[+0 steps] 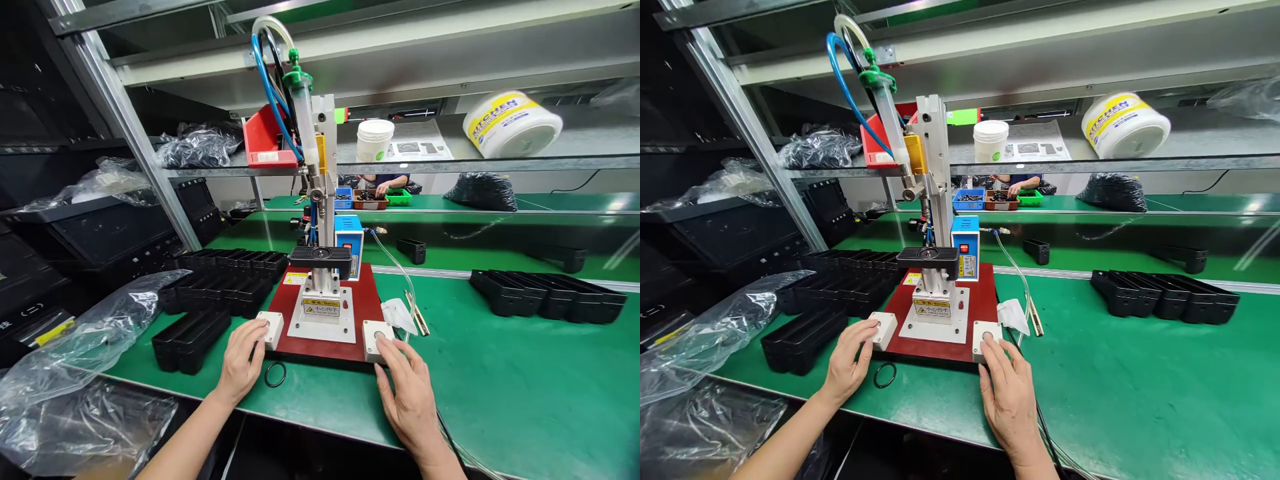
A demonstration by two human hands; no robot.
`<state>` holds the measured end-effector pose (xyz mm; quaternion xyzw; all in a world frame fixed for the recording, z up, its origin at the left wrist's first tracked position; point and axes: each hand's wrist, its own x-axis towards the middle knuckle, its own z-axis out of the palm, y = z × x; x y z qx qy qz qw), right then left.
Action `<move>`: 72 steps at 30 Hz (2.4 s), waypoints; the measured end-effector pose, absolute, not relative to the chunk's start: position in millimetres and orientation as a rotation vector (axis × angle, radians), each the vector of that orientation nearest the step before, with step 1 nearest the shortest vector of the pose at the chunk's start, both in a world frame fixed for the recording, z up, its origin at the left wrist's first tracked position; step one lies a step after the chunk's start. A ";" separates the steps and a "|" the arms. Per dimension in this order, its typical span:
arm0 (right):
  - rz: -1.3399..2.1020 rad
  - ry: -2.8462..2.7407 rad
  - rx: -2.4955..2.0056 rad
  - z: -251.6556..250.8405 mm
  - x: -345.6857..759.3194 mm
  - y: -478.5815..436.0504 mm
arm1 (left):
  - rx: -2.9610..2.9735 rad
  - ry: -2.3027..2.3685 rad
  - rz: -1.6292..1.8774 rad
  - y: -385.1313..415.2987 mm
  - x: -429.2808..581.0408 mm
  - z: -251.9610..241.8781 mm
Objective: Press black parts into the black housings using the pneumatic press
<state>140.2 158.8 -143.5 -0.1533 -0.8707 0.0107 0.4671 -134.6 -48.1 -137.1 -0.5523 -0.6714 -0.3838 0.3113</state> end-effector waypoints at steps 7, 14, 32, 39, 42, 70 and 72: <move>0.077 -2.072 -0.436 -136.9 132.8 157.8 | -1.367 -1.769 -0.973 -46.6 -134.1 -136.4; 0.226 -1.923 -0.469 -128.0 112.1 161.7 | -1.395 -1.772 -0.956 -40.2 -139.7 -128.0; 0.730 -1.829 -0.946 -145.8 125.5 170.0 | -1.104 -2.354 -1.652 -42.5 -150.2 -143.0; 0.776 -1.830 -0.966 -145.5 126.3 172.2 | -1.075 -2.387 -1.697 -42.1 -149.4 -139.5; 0.787 -1.832 -0.986 -145.8 126.2 173.1 | -1.074 -2.382 -1.696 -41.7 -148.8 -138.0; 0.766 -1.860 -1.020 -143.5 127.3 174.7 | -1.054 -2.380 -1.683 -41.3 -147.3 -136.1; 0.764 -1.857 -1.017 -142.3 126.9 173.6 | -1.052 -2.381 -1.672 -41.5 -147.3 -136.2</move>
